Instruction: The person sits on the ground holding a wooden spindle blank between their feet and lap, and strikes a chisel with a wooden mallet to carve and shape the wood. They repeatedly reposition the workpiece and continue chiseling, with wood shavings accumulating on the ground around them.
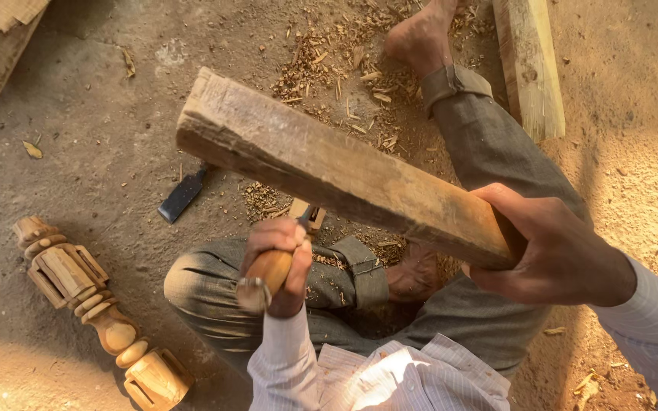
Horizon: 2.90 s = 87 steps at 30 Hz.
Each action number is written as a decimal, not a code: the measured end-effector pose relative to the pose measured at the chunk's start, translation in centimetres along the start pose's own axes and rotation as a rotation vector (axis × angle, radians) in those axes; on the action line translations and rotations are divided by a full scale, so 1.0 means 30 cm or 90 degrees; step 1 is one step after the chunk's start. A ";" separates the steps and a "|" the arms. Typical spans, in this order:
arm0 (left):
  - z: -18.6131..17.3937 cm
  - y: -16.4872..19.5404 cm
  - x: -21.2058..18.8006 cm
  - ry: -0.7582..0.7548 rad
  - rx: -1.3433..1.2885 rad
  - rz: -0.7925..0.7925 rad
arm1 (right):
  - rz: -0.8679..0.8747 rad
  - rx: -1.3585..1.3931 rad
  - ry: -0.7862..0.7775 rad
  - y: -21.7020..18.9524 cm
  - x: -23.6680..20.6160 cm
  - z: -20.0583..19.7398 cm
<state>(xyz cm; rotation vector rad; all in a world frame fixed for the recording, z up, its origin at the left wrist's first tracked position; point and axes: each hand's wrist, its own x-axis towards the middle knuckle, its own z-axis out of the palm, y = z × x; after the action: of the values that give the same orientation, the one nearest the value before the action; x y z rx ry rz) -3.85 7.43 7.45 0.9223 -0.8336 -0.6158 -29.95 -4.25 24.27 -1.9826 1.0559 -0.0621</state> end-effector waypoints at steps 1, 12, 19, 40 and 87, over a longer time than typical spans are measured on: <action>-0.006 0.002 0.004 -0.010 -0.006 0.035 | -0.008 0.000 0.006 -0.002 0.002 0.003; -0.033 -0.003 0.017 -0.002 -0.062 -0.054 | -0.038 0.022 0.012 0.010 0.013 0.039; -0.041 0.000 0.016 -0.013 -0.052 -0.063 | -0.036 0.017 0.016 0.007 0.013 0.037; -0.014 -0.132 -0.023 0.078 -0.080 -0.080 | -0.089 -0.014 0.010 0.000 0.029 0.027; 0.053 -0.183 -0.019 -0.035 0.112 0.066 | -0.174 -0.406 -0.039 -0.136 0.027 -0.001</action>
<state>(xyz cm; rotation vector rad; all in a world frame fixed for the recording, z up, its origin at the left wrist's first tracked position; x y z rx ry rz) -6.10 4.55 3.01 1.0185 -0.9899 -0.4848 -26.78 -3.74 26.91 -2.6749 0.8161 0.2130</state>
